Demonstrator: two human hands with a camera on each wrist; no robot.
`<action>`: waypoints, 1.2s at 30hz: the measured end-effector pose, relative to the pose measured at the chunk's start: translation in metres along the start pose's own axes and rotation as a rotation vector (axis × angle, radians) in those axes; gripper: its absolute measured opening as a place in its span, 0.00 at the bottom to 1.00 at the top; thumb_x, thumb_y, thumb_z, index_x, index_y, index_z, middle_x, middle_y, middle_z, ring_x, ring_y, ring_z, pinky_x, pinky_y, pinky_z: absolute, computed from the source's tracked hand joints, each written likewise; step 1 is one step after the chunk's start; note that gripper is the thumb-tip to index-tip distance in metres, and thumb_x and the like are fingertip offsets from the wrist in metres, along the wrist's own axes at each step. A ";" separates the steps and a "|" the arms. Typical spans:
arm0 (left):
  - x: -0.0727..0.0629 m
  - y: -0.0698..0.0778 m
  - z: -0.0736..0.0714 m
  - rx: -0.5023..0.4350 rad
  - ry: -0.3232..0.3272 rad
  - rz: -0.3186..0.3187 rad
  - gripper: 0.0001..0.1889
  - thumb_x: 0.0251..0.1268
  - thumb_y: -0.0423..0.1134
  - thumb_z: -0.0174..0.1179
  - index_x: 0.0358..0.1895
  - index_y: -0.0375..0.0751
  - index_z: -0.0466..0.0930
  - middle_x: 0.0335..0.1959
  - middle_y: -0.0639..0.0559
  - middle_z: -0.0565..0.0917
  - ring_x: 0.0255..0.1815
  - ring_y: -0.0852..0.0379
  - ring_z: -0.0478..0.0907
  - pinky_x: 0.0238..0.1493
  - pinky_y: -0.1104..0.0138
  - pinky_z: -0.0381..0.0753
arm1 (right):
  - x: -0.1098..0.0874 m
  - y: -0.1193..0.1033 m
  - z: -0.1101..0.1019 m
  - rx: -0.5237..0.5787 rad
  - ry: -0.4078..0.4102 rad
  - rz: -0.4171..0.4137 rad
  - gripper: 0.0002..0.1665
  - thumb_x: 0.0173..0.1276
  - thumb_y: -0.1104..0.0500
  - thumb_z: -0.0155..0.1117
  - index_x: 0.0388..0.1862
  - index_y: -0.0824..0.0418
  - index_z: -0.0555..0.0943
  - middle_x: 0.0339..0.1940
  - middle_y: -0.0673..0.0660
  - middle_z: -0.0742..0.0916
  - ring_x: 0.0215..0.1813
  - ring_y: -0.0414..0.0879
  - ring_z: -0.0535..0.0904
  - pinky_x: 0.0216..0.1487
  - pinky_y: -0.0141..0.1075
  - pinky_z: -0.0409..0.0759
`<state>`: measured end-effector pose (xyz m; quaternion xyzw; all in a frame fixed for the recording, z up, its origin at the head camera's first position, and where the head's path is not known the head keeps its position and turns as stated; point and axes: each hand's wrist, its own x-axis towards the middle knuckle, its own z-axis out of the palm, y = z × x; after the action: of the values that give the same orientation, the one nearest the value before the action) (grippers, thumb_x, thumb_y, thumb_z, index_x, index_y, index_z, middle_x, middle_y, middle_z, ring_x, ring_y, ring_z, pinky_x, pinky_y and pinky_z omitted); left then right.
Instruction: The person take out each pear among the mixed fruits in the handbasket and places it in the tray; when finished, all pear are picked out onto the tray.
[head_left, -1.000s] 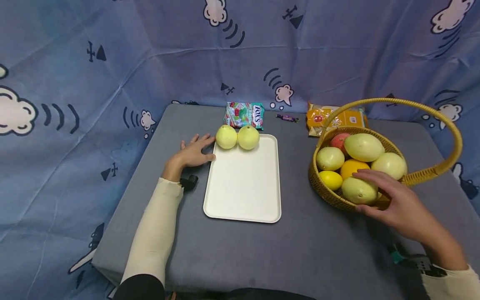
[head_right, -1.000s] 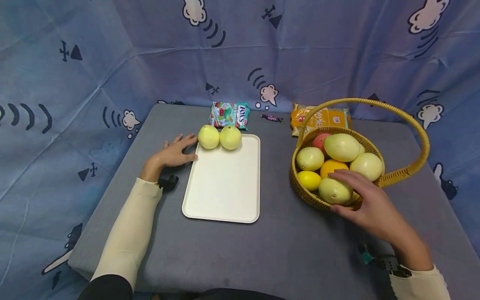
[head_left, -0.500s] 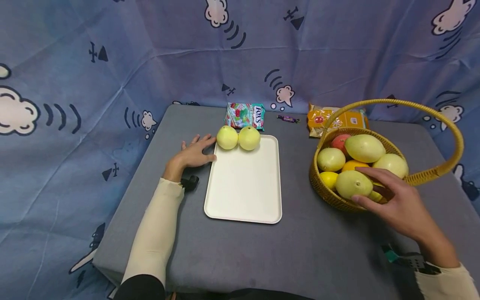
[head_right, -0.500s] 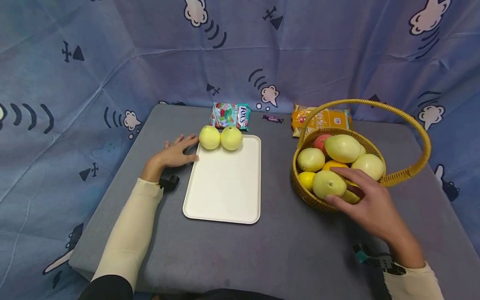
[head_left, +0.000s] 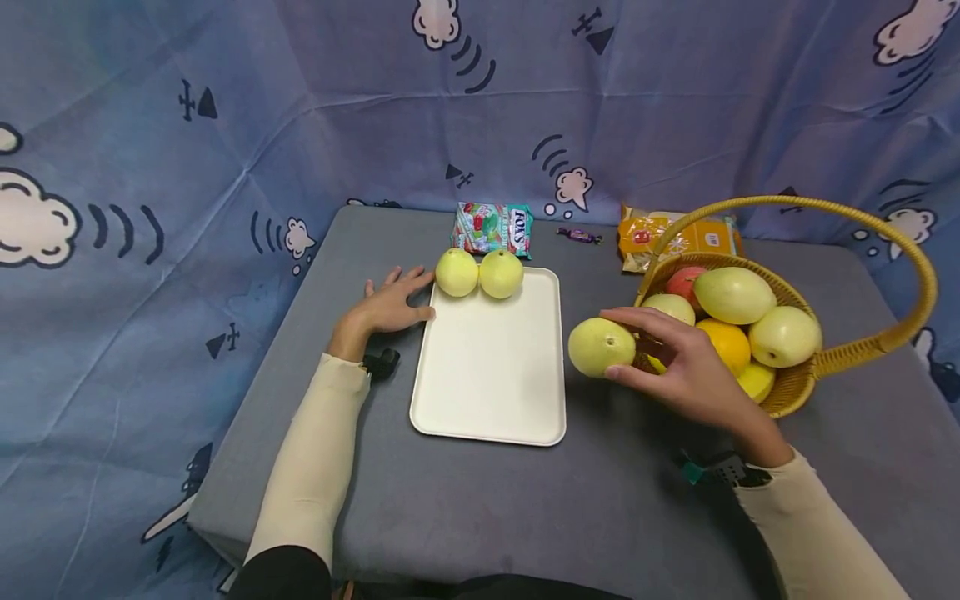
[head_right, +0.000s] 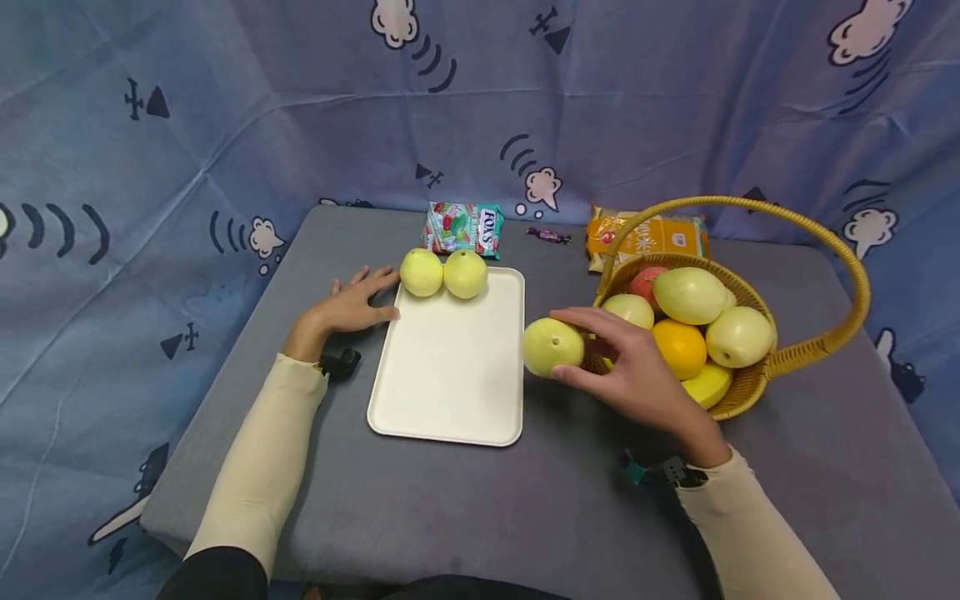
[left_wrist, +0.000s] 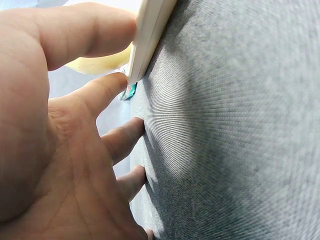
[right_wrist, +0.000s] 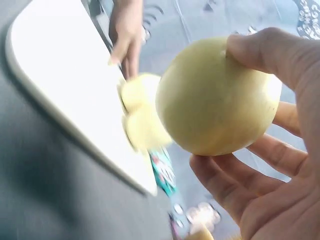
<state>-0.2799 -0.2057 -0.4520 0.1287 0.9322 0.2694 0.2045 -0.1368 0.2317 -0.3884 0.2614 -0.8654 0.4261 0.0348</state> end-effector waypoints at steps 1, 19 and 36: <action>0.001 0.000 0.000 0.002 0.000 0.000 0.44 0.80 0.54 0.61 0.92 0.55 0.51 0.94 0.48 0.46 0.94 0.38 0.29 0.82 0.26 0.19 | 0.006 0.000 0.006 0.022 -0.021 0.004 0.42 0.64 0.67 0.84 0.77 0.53 0.81 0.68 0.53 0.86 0.59 0.36 0.83 0.62 0.20 0.81; 0.000 -0.001 -0.001 0.001 0.007 0.006 0.43 0.81 0.54 0.61 0.92 0.55 0.52 0.94 0.48 0.46 0.94 0.39 0.30 0.83 0.27 0.19 | 0.107 0.011 0.110 0.339 -0.182 0.017 0.37 0.70 0.61 0.81 0.76 0.61 0.81 0.73 0.59 0.85 0.69 0.58 0.86 0.68 0.44 0.87; 0.000 0.000 -0.001 0.012 0.009 0.000 0.43 0.79 0.56 0.60 0.91 0.57 0.54 0.94 0.49 0.47 0.94 0.41 0.30 0.83 0.27 0.21 | 0.152 0.024 0.173 0.415 -0.080 0.086 0.36 0.72 0.63 0.79 0.76 0.65 0.79 0.74 0.64 0.83 0.70 0.61 0.86 0.69 0.47 0.86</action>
<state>-0.2806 -0.2061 -0.4516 0.1286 0.9348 0.2642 0.1994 -0.2507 0.0489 -0.4724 0.2426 -0.7700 0.5856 -0.0724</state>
